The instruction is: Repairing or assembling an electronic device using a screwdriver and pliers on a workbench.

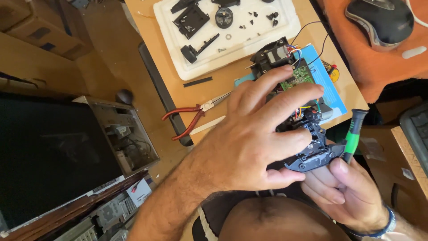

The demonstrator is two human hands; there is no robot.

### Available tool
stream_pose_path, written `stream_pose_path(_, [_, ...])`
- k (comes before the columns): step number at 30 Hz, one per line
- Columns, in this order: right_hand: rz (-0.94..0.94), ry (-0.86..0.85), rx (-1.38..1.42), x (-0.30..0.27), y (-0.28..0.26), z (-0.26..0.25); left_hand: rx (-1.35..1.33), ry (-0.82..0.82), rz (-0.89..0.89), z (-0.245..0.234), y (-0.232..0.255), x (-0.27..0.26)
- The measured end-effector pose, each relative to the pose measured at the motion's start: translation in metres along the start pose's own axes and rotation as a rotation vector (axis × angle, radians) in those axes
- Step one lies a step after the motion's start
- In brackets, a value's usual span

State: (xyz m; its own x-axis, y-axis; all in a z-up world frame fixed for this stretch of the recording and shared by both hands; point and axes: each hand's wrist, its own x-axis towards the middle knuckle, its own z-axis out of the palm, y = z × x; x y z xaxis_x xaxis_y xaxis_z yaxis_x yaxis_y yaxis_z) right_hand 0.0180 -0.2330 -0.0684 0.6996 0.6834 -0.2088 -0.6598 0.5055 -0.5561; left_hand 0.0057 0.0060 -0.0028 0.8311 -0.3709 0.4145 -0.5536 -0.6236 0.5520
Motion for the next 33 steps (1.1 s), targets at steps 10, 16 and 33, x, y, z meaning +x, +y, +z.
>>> stream_pose_path(10, [-0.015, -0.089, 0.095, 0.000, 0.010, -0.016, 0.262, -0.020, 0.090, -0.002, 0.007, 0.005])
stream_pose_path(16, [-0.005, -0.055, 0.114, -0.001, 0.018, -0.019, 0.323, -0.019, 0.115, -0.003, 0.008, 0.005])
stream_pose_path(33, [0.034, -0.133, 0.228, 0.002, 0.018, -0.024, 0.331, -0.072, 0.091, -0.009, 0.016, 0.012])
